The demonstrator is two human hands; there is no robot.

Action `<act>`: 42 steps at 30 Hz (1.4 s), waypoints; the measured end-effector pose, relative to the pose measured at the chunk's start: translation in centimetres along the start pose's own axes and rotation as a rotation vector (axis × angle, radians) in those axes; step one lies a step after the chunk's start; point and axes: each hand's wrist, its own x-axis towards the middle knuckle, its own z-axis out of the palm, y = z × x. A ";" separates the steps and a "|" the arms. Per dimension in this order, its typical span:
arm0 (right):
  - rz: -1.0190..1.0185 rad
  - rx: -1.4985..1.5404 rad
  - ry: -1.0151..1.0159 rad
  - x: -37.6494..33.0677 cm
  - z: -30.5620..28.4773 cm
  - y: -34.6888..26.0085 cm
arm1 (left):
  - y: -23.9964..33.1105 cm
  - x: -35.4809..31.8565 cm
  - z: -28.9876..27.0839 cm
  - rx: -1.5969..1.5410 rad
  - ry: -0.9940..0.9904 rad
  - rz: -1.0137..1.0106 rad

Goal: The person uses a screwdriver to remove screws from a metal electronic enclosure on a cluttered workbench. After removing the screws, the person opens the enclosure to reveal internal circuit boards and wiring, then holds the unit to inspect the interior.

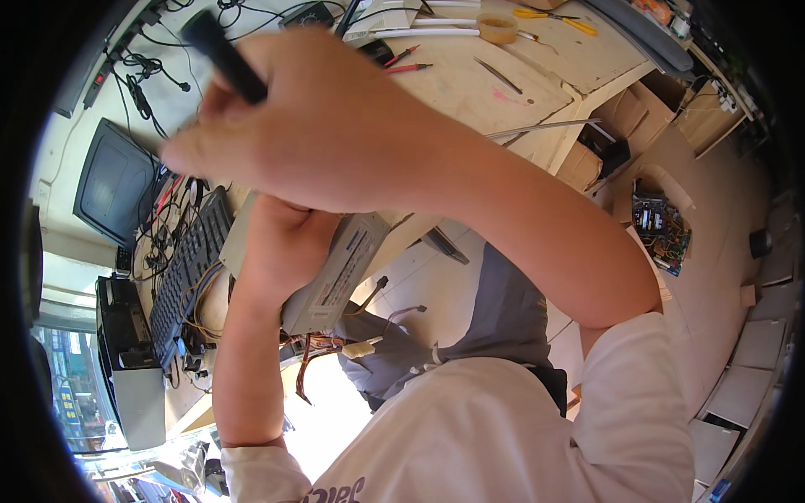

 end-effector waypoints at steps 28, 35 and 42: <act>0.085 -0.089 -0.106 -10.4 -2.8 3.5 | -0.3 0.5 -1.1 0.105 0.304 -0.310; 0.160 -0.074 -0.206 -9.5 -3.1 3.0 | 0.1 0.5 -1.4 0.165 0.328 -0.383; 0.189 -0.034 -0.192 -9.8 -3.0 3.8 | -0.3 0.7 -1.8 0.199 0.339 -0.363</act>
